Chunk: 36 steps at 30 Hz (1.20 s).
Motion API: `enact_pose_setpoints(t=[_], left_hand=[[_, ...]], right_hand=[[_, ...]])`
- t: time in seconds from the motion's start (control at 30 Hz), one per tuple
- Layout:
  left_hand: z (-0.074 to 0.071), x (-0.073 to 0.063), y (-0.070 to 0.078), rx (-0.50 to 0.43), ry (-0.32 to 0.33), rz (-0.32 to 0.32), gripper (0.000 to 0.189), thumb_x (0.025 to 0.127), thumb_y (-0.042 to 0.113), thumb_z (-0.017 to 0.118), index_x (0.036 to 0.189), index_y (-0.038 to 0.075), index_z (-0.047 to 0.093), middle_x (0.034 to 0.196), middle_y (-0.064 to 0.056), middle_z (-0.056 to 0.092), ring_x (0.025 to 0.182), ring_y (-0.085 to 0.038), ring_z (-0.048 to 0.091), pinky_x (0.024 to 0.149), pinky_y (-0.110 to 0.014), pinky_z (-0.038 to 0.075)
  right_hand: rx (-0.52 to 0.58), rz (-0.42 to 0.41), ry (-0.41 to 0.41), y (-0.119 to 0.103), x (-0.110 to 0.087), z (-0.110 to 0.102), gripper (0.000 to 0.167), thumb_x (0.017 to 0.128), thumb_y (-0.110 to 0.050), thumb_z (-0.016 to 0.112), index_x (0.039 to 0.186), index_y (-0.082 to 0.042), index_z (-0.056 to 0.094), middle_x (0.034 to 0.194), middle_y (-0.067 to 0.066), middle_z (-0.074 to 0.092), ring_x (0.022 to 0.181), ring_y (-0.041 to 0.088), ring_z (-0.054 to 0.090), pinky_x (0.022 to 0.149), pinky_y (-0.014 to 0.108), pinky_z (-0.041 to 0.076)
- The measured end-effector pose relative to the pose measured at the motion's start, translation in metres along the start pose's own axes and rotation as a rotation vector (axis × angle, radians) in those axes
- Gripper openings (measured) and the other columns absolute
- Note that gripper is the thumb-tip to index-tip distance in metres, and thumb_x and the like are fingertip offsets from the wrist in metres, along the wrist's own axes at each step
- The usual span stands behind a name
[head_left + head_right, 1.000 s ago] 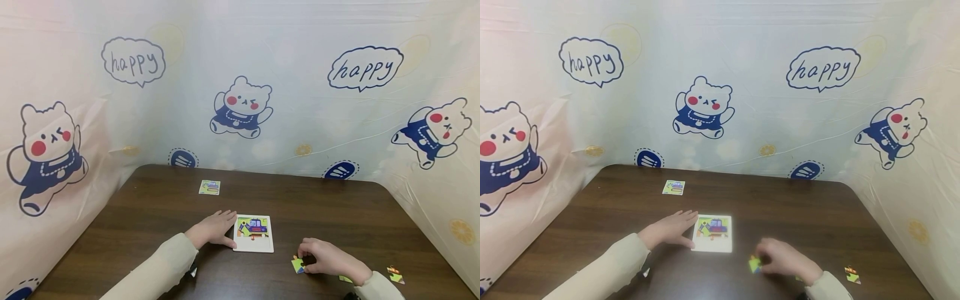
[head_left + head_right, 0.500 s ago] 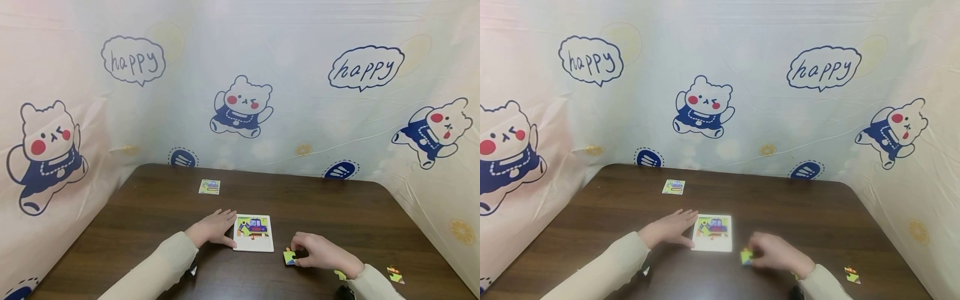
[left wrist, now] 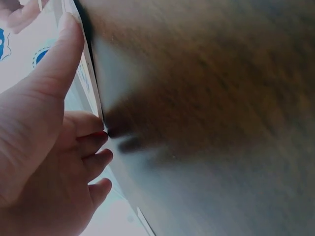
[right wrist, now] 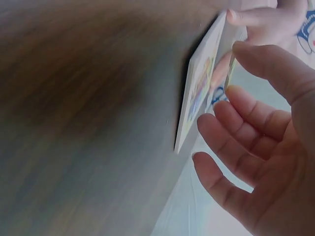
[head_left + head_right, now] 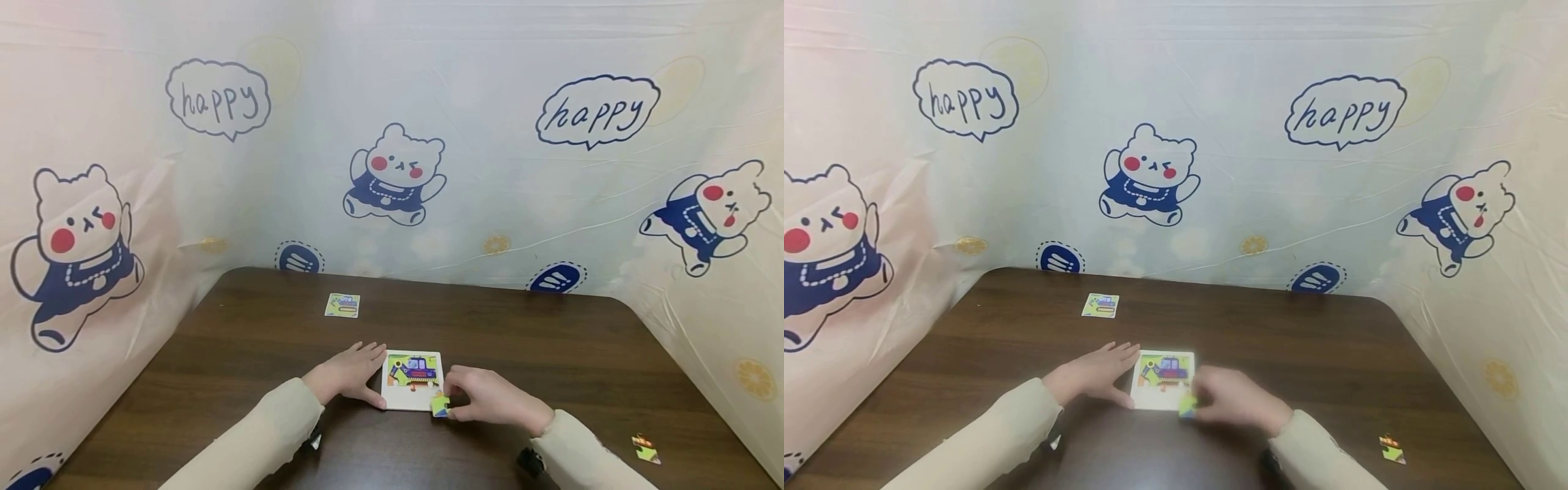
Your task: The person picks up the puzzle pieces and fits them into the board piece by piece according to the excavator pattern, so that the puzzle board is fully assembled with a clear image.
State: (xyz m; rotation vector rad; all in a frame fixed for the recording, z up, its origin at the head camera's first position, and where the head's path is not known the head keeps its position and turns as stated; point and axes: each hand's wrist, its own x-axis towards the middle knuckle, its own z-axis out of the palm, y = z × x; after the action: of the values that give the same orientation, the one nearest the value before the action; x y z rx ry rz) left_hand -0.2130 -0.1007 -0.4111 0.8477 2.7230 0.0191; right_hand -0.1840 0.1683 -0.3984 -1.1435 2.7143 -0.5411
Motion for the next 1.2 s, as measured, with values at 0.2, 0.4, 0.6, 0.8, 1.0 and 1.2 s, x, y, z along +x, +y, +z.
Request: enact_pose_setpoints(t=[0.2, 0.4, 0.6, 0.8, 1.0, 1.2], left_hand=[[0.0, 0.001, 0.0, -0.012, -0.006, 0.0, 0.099, 0.071, 0.065, 0.062, 0.142, 0.003, 0.033, 0.148, -0.01, 0.027, 0.136, -0.024, 0.021, 0.109, -0.04, 0.015], [0.0, 0.001, 0.0, -0.028, 0.014, 0.013, 0.099, 0.071, 0.063, 0.065, 0.141, 0.001, 0.033, 0.148, -0.011, 0.027, 0.135, -0.025, 0.021, 0.109, -0.04, 0.015], [-0.001, 0.0, 0.002, -0.023, 0.028, 0.022, 0.098, 0.071, 0.061, 0.067, 0.14, 0.0, 0.035, 0.146, -0.012, 0.029, 0.135, -0.026, 0.023, 0.108, -0.041, 0.017], [-0.001, -0.001, 0.002, -0.023, 0.026, 0.013, 0.098, 0.07, 0.061, 0.066, 0.14, 0.0, 0.035, 0.147, -0.011, 0.029, 0.135, -0.025, 0.023, 0.108, -0.041, 0.017], [-0.002, -0.002, 0.003, -0.022, 0.024, 0.011, 0.098, 0.07, 0.061, 0.066, 0.14, 0.0, 0.035, 0.147, -0.012, 0.029, 0.135, -0.025, 0.023, 0.108, -0.041, 0.018], [-0.002, -0.003, 0.003, -0.022, 0.024, 0.012, 0.098, 0.071, 0.061, 0.066, 0.14, 0.0, 0.035, 0.147, -0.012, 0.029, 0.135, -0.025, 0.023, 0.108, -0.042, 0.017]], right_hand=[[-0.046, -0.039, 0.012, -0.006, 0.026, 0.013, 0.019, 0.076, -0.025, 0.074, 0.086, -0.016, 0.061, 0.082, -0.012, 0.051, 0.07, 0.004, 0.047, 0.061, 0.02, 0.044], [-0.085, -0.079, 0.059, -0.011, 0.047, 0.025, 0.017, 0.075, -0.023, 0.073, 0.083, -0.015, 0.06, 0.078, -0.013, 0.047, 0.065, 0.003, 0.043, 0.056, 0.017, 0.04], [-0.112, -0.092, 0.088, -0.019, 0.06, 0.029, 0.017, 0.071, -0.018, 0.072, 0.073, -0.015, 0.055, 0.069, -0.011, 0.042, 0.061, 0.004, 0.039, 0.051, 0.016, 0.032], [-0.119, -0.104, 0.08, -0.022, 0.065, 0.029, 0.015, 0.071, -0.016, 0.073, 0.073, -0.011, 0.059, 0.067, -0.008, 0.045, 0.06, 0.005, 0.039, 0.052, 0.017, 0.034], [-0.143, -0.116, 0.079, -0.021, 0.069, 0.032, 0.014, 0.071, -0.017, 0.074, 0.072, -0.011, 0.061, 0.068, -0.008, 0.047, 0.059, 0.004, 0.04, 0.052, 0.017, 0.034], [-0.158, -0.111, 0.069, -0.021, 0.071, 0.033, 0.015, 0.072, -0.02, 0.076, 0.075, -0.011, 0.063, 0.07, -0.009, 0.048, 0.06, 0.003, 0.041, 0.053, 0.017, 0.036]])
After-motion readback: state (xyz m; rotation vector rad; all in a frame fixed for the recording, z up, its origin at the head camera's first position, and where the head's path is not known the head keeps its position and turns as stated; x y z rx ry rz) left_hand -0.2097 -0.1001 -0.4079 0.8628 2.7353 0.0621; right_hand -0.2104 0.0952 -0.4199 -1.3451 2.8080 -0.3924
